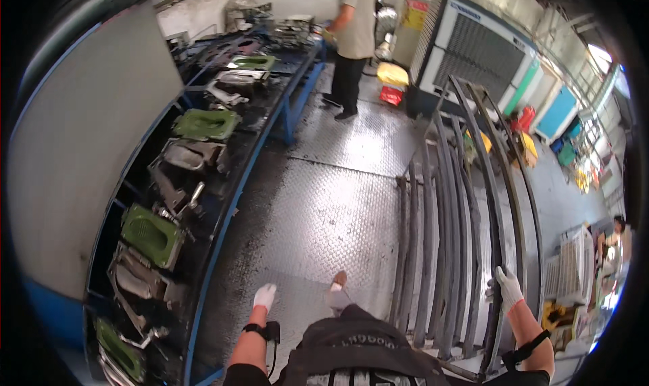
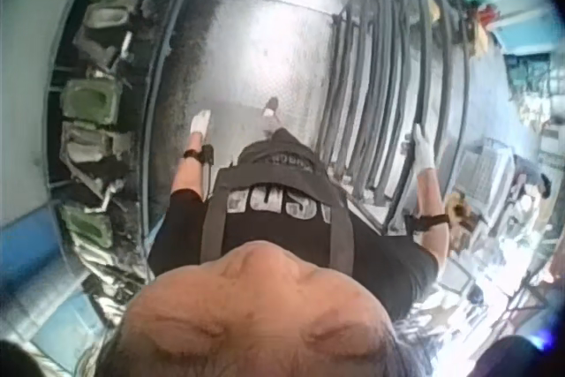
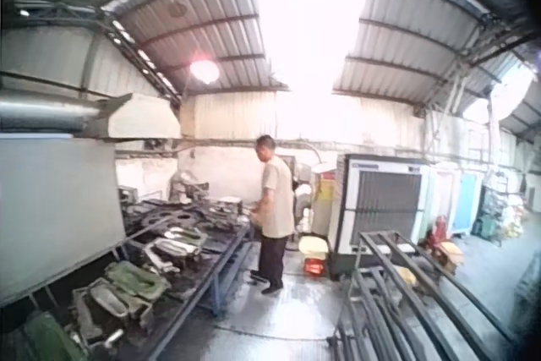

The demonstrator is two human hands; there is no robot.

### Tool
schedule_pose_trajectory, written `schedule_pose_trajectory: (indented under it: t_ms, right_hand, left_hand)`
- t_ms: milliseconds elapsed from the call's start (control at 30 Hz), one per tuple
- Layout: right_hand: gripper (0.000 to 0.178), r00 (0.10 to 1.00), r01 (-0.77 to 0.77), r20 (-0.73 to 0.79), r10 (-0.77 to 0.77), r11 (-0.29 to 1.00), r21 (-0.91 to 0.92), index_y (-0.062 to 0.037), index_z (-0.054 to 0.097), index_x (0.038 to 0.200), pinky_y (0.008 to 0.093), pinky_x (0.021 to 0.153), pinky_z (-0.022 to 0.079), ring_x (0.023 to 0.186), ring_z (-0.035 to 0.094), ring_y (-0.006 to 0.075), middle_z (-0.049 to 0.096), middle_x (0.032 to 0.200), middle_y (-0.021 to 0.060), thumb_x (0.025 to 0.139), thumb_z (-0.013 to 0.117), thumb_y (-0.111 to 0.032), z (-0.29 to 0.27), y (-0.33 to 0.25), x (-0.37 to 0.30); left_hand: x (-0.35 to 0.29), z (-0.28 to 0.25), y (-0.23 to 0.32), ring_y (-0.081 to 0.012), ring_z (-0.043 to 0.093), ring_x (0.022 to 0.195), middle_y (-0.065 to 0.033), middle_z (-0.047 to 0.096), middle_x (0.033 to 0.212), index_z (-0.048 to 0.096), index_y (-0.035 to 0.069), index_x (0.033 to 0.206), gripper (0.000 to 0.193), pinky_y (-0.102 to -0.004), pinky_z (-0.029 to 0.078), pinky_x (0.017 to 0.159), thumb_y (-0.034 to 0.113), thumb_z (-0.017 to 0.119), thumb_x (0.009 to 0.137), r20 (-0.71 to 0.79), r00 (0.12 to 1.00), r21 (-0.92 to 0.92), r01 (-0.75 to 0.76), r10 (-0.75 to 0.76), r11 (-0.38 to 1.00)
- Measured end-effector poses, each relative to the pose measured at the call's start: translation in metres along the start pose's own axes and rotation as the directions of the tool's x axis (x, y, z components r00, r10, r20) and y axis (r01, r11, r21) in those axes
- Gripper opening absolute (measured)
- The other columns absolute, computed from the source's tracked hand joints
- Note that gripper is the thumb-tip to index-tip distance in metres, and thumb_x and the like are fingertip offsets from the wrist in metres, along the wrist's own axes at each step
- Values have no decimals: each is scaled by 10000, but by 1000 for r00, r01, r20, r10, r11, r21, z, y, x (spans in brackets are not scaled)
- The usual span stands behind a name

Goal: Remove molded shoe components from the production machine and place them on a storage rack.

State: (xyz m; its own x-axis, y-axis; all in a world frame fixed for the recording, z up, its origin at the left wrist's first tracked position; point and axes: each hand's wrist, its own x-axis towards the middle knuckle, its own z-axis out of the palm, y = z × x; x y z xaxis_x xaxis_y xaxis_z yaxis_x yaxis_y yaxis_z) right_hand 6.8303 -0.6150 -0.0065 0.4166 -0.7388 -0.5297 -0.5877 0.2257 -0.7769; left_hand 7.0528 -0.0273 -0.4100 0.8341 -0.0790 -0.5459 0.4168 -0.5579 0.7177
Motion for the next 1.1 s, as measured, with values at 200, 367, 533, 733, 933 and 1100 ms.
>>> schedule_pose_trajectory:
  t_ms: [200, 367, 533, 733, 933, 1100]
  right_hand:
    - [173, 999, -31, 32, 30, 998, 56, -72, 520, 1006, 316, 415, 472, 491, 558, 153, 584, 739, 58, 909, 602, -190, 74, -43, -41]
    - [312, 986, 145, -67, -152, 985, -96, 13, 542, 1112, 253, 599, 483, 711, 591, 110, 617, 874, 35, 823, 652, -29, 123, -63, -48]
    - [334, 976, 171, -117, -186, 977, -124, 51, 553, 1088, 272, 656, 500, 775, 606, 118, 635, 893, 82, 806, 681, -72, 146, -66, -49]
    - [461, 954, -100, -300, -28, 910, -403, -14, 574, 1118, 409, 764, 517, 843, 671, 334, 665, 902, 225, 786, 695, -309, 161, -85, -46]
    - [398, 775, -305, -576, -260, 644, -702, -111, 556, 1128, 444, 711, 514, 818, 660, 331, 658, 902, 150, 779, 663, -271, 213, -129, -16]
    - [335, 681, -294, -611, -404, 613, -734, -98, 599, 1006, 425, 684, 514, 793, 656, 313, 649, 848, 131, 727, 693, -258, 223, -127, -19]
  left_hand:
    - [78, 22, 142, -358, 561, 1152, -210, 624, 1189, 626, 10, 1174, 496, -407, 424, 988, 395, 452, 914, 276, 951, 169, -187, 136, 968]
    - [110, 77, 300, -350, 551, 1163, -203, 610, 1214, 611, 6, 1183, 504, -395, 414, 995, 398, 414, 936, 561, 754, 248, -547, 342, 799]
    - [125, 129, 430, -328, 576, 1125, -162, 627, 1198, 616, 71, 1192, 443, -393, 433, 969, 384, 414, 952, 760, 538, 97, -649, 365, 754]
    - [108, 173, 596, -281, 645, 1041, -153, 681, 1091, 659, 77, 1153, 288, -355, 494, 908, 223, 564, 923, 655, 271, -379, -689, 705, 617]
    - [95, 193, 769, -339, 601, 1057, -129, 639, 1125, 598, 55, 1230, 462, -427, 480, 893, 16, 655, 773, 143, -477, -508, -787, 867, -349]
    - [81, 243, 803, -299, 615, 970, -120, 671, 998, 683, 78, 1023, 245, -421, 420, 933, 249, 599, 870, 320, -710, -460, -696, 628, -552]
